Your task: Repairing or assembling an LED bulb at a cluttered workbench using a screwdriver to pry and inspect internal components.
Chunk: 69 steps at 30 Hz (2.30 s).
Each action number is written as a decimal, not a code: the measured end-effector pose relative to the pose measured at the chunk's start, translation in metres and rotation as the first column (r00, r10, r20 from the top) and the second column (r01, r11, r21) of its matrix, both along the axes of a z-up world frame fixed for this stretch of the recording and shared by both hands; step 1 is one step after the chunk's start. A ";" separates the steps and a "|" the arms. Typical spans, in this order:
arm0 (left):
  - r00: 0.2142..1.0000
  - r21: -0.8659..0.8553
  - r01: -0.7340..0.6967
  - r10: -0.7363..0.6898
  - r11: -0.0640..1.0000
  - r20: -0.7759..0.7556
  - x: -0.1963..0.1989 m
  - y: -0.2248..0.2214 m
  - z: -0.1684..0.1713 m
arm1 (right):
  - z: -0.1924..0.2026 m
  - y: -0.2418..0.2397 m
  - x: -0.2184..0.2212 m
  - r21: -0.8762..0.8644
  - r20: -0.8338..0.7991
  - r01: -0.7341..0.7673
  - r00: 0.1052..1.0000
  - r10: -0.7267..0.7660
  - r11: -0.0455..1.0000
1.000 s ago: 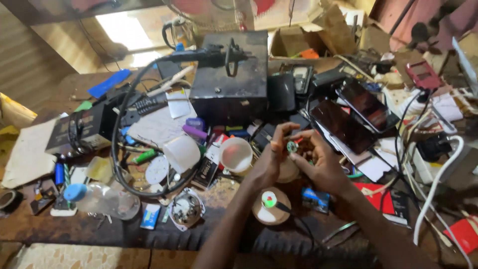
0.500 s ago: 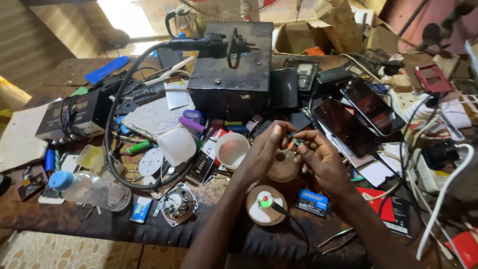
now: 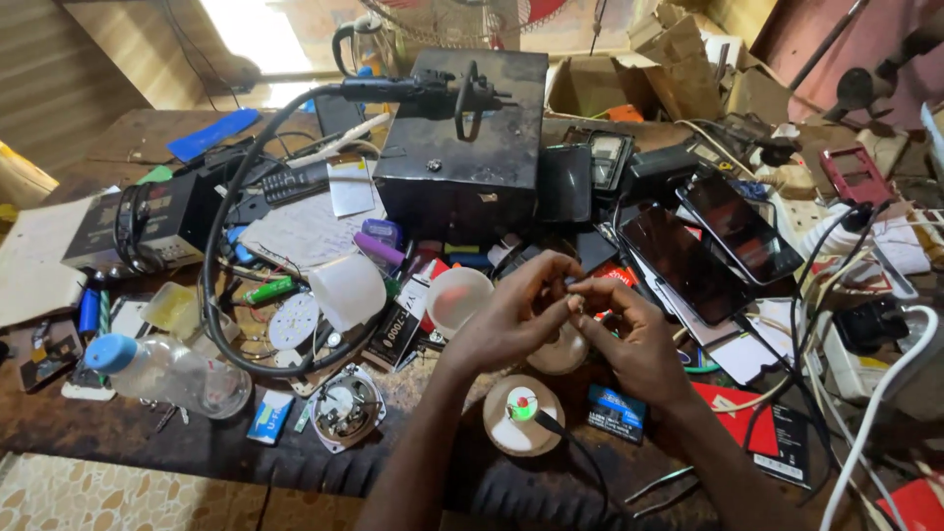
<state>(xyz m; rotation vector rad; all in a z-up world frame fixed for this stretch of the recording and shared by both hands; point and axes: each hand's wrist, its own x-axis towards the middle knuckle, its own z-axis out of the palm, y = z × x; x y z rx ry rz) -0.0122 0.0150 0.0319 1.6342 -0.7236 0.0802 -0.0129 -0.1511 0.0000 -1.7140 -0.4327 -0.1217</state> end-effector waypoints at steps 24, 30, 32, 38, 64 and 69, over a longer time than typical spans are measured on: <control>0.989 -0.568 -0.014 -0.071 0.823 -0.127 0.011 -0.012 -0.022 | -0.006 0.015 -0.012 -0.200 -0.116 -0.121 0.988 0.099 0.972; 0.993 -0.598 -0.094 0.037 0.796 -0.108 0.023 -0.001 -0.025 | -0.005 0.007 -0.012 0.130 -0.230 -0.074 0.968 0.102 0.989; 0.992 -0.574 -0.114 0.061 0.811 -0.110 0.022 -0.001 -0.026 | -0.006 0.005 -0.009 0.131 -0.213 -0.069 0.972 0.096 0.989; 0.982 -0.501 -0.184 0.175 0.846 -0.065 0.017 -0.003 -0.020 | -0.011 0.005 -0.006 -0.134 -0.098 -0.041 0.995 0.028 0.990; 0.666 -0.350 -0.615 0.703 0.707 0.250 -0.014 0.046 0.009 | -0.010 0.001 -0.006 0.010 -0.005 0.039 0.999 -0.039 0.999; 0.629 -0.284 -0.696 0.750 0.660 0.203 -0.054 0.047 -0.003 | -0.006 0.009 -0.006 -0.022 -0.018 0.066 0.998 -0.067 0.998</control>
